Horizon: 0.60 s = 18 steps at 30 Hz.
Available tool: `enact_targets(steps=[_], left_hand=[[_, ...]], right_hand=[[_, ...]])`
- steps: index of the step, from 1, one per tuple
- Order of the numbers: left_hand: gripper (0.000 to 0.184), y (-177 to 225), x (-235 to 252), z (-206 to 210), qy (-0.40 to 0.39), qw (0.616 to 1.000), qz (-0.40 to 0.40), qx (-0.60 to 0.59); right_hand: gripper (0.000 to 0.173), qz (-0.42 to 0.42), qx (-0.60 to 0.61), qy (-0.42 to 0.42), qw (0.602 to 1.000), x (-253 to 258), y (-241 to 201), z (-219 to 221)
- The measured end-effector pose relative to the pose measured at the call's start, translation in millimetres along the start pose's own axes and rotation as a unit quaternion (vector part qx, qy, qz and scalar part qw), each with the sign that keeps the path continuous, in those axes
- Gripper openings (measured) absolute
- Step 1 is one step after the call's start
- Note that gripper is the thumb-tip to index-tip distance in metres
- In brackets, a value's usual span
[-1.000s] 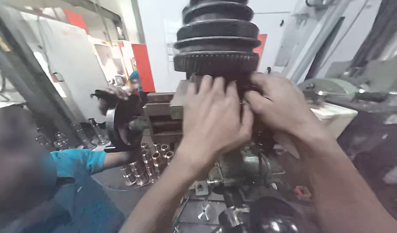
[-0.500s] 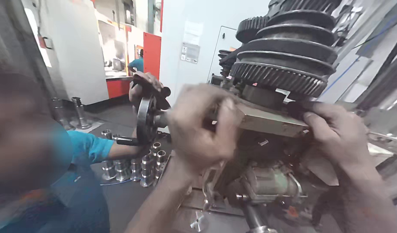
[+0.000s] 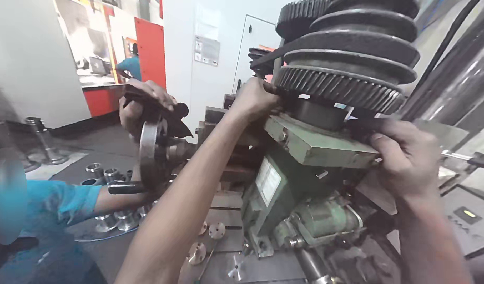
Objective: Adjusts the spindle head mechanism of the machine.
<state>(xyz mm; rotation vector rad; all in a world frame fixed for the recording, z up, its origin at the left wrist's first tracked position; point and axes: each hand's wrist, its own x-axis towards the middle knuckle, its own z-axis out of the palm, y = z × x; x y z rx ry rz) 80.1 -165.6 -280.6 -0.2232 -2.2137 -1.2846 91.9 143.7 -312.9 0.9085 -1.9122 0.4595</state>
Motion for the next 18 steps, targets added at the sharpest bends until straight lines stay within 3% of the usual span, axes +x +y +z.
enact_targets(steps=[5, 18], left_hand=[[0.009, 2.9, -4.8, 1.5, -0.006, 0.999, 0.034, 0.023], [0.02, 8.0, -7.1, -11.5, -0.105, 0.993, 0.042, 0.042]], right_hand=[[0.04, -0.026, -0.001, 0.04, 0.999, -4.6, 4.7, 3.4], [0.044, -0.041, 0.015, 0.033, 0.998, -4.0, 9.8, 1.8]])
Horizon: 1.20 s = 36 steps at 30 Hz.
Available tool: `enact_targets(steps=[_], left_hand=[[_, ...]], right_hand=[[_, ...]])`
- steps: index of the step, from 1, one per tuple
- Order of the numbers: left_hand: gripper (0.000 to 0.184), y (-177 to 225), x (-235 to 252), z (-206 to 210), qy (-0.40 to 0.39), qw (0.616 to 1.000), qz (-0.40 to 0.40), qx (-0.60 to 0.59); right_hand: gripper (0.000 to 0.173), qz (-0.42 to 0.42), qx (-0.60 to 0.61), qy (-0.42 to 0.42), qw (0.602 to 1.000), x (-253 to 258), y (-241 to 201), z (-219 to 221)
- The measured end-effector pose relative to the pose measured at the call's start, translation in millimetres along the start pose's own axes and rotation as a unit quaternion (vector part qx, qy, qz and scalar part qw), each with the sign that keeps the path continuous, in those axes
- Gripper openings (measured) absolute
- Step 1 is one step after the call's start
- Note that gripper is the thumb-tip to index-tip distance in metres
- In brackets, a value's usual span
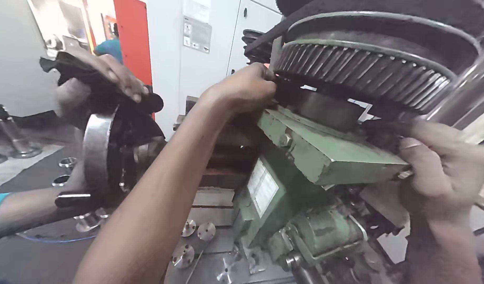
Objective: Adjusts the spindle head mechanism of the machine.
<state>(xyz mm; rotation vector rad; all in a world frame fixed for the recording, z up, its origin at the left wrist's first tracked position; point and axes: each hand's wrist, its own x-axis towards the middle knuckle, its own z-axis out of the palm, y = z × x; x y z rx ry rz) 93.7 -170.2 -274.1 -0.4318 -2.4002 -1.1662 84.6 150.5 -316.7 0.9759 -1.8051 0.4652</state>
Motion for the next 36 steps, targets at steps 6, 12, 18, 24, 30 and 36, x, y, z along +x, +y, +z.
enact_targets(steps=[6, 12, 18, 24, 30, 36], left_hand=[[0.026, -6.3, 0.9, 8.6, -0.004, 0.998, 0.022, -0.067], [0.024, -5.5, 2.6, 9.0, 0.005, 0.996, 0.002, -0.085], [0.018, -6.9, 11.7, 11.4, 0.039, 0.997, -0.038, -0.046], [0.024, -4.2, 3.0, 12.1, 0.012, 0.991, -0.011, -0.136], [0.023, 2.0, 2.4, 11.0, 0.043, 0.985, -0.075, -0.147], [0.025, -5.1, 9.4, 6.3, 0.074, 0.993, -0.059, -0.063]], right_hand=[[0.046, 0.0, 0.0, 0.002, 1.0, 0.5, 2.4, 2.6], [0.047, 0.004, 0.001, 0.005, 1.0, 0.1, 3.5, 4.4], [0.047, -0.003, 0.0, 0.01, 1.0, -0.6, 5.0, 4.1], [0.047, -0.002, -0.012, 0.021, 1.0, -0.8, 3.0, 5.4], [0.05, 0.017, -0.016, 0.014, 1.0, -1.9, 3.4, 5.3], [0.048, 0.011, -0.016, 0.016, 1.0, -1.7, 2.1, 4.1]])
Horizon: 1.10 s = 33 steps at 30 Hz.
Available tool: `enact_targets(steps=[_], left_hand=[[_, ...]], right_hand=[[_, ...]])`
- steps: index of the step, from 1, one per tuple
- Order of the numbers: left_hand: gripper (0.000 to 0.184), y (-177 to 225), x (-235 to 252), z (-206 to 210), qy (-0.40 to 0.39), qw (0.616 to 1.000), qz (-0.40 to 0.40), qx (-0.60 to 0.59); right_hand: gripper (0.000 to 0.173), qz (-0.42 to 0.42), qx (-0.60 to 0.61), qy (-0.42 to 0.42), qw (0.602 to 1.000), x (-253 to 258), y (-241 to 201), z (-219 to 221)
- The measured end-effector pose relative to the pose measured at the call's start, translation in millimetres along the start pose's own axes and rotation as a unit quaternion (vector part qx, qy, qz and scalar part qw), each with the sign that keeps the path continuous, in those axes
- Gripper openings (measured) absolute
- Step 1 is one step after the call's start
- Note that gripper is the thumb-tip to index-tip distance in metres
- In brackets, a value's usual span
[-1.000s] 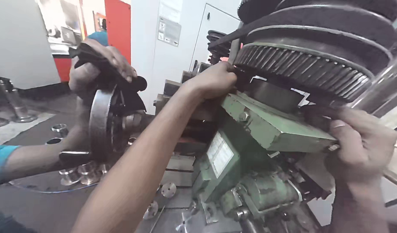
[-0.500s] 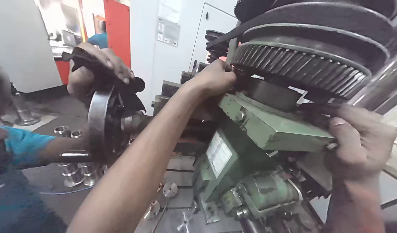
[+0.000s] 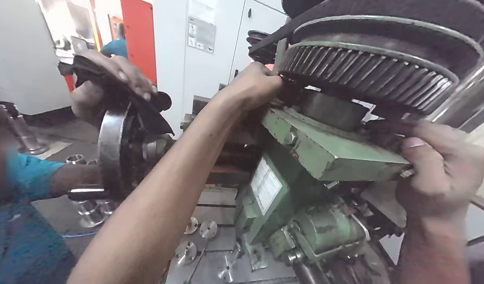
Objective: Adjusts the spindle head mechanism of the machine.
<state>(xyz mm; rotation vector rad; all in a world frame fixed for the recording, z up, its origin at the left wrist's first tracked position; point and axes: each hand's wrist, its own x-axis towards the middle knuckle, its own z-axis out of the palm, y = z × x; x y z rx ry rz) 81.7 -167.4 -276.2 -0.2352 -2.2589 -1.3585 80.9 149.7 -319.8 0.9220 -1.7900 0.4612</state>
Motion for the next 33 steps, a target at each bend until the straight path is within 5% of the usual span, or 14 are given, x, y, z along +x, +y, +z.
enact_targets(steps=[6, 13, 21, 33], left_hand=[[0.016, -5.0, 0.9, 0.5, 0.016, 0.999, 0.023, 0.021], [0.023, -3.2, -3.8, 3.2, -0.06, 0.995, 0.047, -0.059], [0.015, -7.1, 1.7, 4.0, 0.006, 1.0, 0.027, 0.004], [0.022, -3.4, -7.6, 2.2, -0.051, 0.996, 0.058, -0.052]], right_hand=[[0.048, -0.005, 0.003, -0.005, 1.0, 0.4, 1.5, 0.0], [0.046, -0.012, 0.039, -0.005, 0.999, -0.6, 5.8, 1.1], [0.046, -0.005, 0.047, -0.011, 0.999, -0.8, 4.8, 0.7], [0.046, -0.004, 0.036, -0.006, 0.999, -2.1, 7.1, 0.1]])
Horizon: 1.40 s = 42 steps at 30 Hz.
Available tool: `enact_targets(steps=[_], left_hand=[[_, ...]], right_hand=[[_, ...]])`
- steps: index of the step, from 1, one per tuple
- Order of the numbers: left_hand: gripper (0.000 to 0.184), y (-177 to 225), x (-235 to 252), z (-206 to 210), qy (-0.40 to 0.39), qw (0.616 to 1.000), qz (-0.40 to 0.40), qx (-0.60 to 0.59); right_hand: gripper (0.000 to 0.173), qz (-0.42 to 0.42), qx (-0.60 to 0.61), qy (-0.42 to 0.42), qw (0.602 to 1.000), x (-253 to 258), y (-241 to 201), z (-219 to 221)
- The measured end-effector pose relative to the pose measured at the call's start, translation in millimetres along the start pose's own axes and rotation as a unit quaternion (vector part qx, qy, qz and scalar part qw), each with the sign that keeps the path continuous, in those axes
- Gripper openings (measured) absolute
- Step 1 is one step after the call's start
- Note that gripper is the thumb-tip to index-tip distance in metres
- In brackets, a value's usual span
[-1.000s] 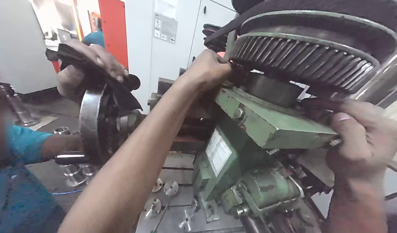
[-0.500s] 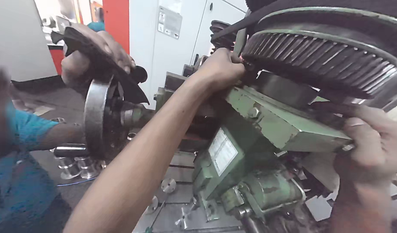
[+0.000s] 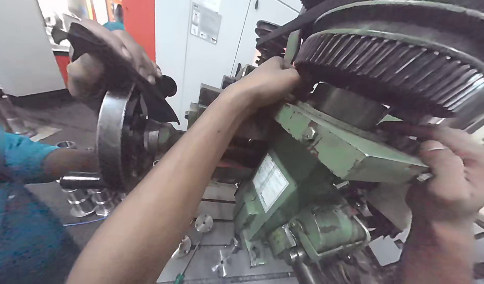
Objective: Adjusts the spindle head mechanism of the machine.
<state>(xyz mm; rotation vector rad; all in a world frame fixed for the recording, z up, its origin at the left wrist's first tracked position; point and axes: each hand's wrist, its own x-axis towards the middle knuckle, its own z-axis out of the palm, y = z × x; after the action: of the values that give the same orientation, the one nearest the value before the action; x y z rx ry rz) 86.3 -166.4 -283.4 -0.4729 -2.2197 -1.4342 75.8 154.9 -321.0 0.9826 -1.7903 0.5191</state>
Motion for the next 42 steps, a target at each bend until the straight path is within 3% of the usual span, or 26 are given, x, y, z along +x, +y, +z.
enact_targets(steps=[6, 14, 21, 27, 34, 42], left_hand=[[0.014, -4.8, 9.6, 0.8, 0.036, 0.998, -0.023, 0.052], [0.022, -8.1, 7.4, 1.8, 0.029, 0.999, 0.006, -0.022], [0.006, -5.2, 5.4, 2.7, 0.056, 0.998, -0.002, -0.007], [0.025, -5.7, 4.2, 3.3, 0.025, 0.999, 0.005, -0.032], [0.01, -7.7, 7.6, 1.9, 0.037, 0.999, -0.002, 0.033], [0.008, -6.3, 9.0, 0.5, 0.041, 0.998, 0.001, 0.04]], right_hand=[[0.045, 0.0, 0.025, -0.004, 1.0, 1.1, -1.5, 0.4], [0.047, -0.004, 0.003, 0.001, 1.0, 1.5, -0.4, 0.2], [0.046, -0.01, 0.002, 0.004, 1.0, 1.8, -3.0, 0.7], [0.047, -0.003, -0.011, 0.0, 1.0, 0.9, -3.7, -0.1], [0.048, -0.005, -0.018, 0.001, 1.0, 1.6, -3.4, -0.6], [0.048, 0.005, -0.02, -0.001, 1.0, 1.4, -2.1, -0.6]])
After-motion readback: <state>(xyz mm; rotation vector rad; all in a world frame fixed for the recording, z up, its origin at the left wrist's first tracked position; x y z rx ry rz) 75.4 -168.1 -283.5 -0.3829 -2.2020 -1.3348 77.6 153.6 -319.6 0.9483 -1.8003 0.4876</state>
